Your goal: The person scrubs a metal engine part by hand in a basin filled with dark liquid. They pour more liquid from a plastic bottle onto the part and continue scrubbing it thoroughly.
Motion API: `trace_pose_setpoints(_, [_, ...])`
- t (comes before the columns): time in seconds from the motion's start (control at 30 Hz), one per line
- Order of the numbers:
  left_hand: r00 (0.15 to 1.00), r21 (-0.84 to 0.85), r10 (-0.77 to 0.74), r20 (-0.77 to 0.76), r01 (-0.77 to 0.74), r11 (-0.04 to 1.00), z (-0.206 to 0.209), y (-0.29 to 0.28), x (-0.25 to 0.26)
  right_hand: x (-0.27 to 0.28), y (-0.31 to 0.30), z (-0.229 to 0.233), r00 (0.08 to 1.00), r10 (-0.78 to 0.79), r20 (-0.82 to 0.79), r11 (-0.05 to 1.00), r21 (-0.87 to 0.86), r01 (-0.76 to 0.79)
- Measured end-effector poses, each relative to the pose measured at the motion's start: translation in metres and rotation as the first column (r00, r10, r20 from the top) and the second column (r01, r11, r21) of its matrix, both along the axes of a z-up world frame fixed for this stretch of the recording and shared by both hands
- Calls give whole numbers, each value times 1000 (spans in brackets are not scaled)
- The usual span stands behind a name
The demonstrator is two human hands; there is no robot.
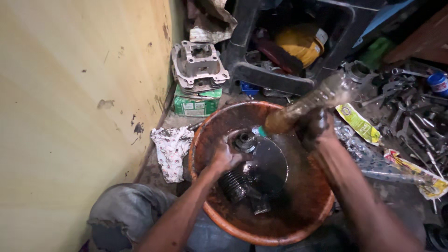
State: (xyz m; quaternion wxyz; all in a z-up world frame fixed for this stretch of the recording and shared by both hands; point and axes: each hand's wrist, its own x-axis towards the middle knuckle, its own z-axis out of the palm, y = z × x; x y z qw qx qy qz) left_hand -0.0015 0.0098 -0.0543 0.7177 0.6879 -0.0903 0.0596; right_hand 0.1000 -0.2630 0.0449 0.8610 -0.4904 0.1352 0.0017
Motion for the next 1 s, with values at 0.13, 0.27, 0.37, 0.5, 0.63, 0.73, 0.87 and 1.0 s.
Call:
trace_pose_setpoints(0.13, [984, 185, 9, -179, 25, 982, 23, -3, -8, -2, -7, -4, 1000, 17, 17, 997, -75, -15])
trace_pose_setpoints(0.27, [974, 113, -17, -226, 44, 993, 32, -5, -9, -1, -5, -15, 998, 25, 56, 987, -158, -16])
trace_pose_setpoints(0.37, [981, 60, 39, -189, -28, 998, 21, -11, -5, 1, 3, -17, 996, -16, 82, 999, 40, 13])
trace_pose_setpoints(0.5, [971, -68, 52, -235, -69, 995, -3, -10, 5, -9, 12, -4, 998, -18, 61, 1000, 8, 18])
trace_pose_setpoints(0.63, [812, -682, -205, -547, -291, 671, -18, -3, 22, -25, 24, 25, 996, -83, -13, 994, -78, 82])
trace_pose_setpoints(0.73, [749, -717, -232, -620, -422, 555, -17, -2, 30, -32, 34, 47, 996, -79, -48, 995, 54, 82])
trace_pose_setpoints(0.87, [869, 112, 176, -462, -139, 984, -21, 8, 13, -38, 39, 52, 974, -152, -169, 984, 65, 165])
trace_pose_setpoints(1.0, [949, 359, 234, -209, -148, 921, -40, 15, 12, -29, 21, 45, 988, -68, -139, 980, 177, 92])
